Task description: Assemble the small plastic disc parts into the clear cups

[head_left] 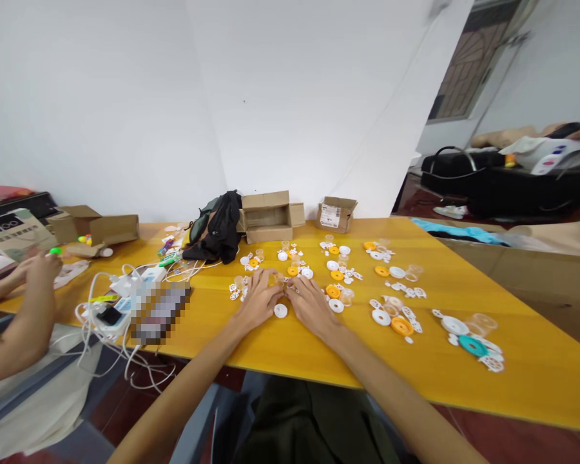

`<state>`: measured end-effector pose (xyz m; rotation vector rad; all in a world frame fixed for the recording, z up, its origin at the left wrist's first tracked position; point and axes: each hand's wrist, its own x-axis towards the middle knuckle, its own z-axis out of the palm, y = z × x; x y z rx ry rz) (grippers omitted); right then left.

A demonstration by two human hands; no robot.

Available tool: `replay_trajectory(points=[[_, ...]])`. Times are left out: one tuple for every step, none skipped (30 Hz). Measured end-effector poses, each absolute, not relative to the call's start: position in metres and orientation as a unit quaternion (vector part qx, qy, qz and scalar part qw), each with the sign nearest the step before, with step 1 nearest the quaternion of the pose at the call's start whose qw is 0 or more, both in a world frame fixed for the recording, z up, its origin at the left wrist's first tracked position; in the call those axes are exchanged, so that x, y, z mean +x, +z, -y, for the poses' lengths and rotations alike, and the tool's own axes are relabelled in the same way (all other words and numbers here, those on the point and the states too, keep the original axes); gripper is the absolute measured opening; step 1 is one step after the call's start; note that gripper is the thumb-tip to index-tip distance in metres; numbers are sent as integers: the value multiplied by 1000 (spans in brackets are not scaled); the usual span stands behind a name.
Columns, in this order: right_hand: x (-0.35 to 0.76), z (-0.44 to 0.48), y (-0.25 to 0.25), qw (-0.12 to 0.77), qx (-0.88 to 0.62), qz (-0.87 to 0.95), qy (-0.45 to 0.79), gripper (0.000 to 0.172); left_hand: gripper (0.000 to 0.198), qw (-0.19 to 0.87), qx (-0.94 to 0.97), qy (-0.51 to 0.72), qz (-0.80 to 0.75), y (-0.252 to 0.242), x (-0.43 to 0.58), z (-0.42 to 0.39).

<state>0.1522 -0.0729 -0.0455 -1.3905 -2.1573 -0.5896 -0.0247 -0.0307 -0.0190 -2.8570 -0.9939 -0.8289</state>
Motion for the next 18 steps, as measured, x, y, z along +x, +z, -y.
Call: replay_trajectory(points=[[153,72,-46,253,-510,794,-215,25,25,1,-913,-256,317,-19,-24,29],[153,72,-47,254,-508,795,-212,26,24,0,-915,-247,318,-19,-23,28],[153,71,-47,256,-507,796,-209,26,24,-2,-917,-240,319,-19,-22,27],[153,70,-48,259,-505,797,-206,26,24,-4,-917,-236,321,-20,-21,25],[153,70,-48,261,-505,798,-203,27,24,-6,-918,-233,321,-20,-20,24],[153,69,-48,264,-504,798,-200,27,24,-8,-918,-232,320,-20,-20,23],[154,69,-48,267,-502,799,-197,28,24,-10,-919,-233,319,-21,-19,22],[154,69,-49,270,-500,799,-193,28,23,-13,-918,-234,319,-21,-19,21],[154,69,-49,274,-498,800,-191,28,22,-16,-918,-237,318,-21,-19,20],[154,68,-49,279,-496,800,-188,28,22,-19,-917,-240,319,-21,-19,20],[154,68,-49,283,-494,801,-185,27,21,-23,-915,-244,320,-21,-20,20],[155,68,-49,287,-493,801,-183,26,20,-27,-913,-248,322,-21,-20,21],[155,68,-49,291,-492,800,-182,25,19,-32,-911,-252,324,-21,-21,21],[155,68,-49,294,-491,800,-181,24,18,-37,-910,-255,325,-20,-22,22],[155,67,-49,297,-489,800,-181,23,17,-43,-908,-259,327,-19,-23,23],[155,67,-49,299,-488,800,-182,22,16,-50,-905,-263,329,-19,-24,24],[155,67,-49,301,-486,799,-184,21,16,-58,-903,-268,331,-18,-25,26],[155,67,-49,303,-485,799,-187,21,16,-67,-899,-274,335,-17,-27,28]])
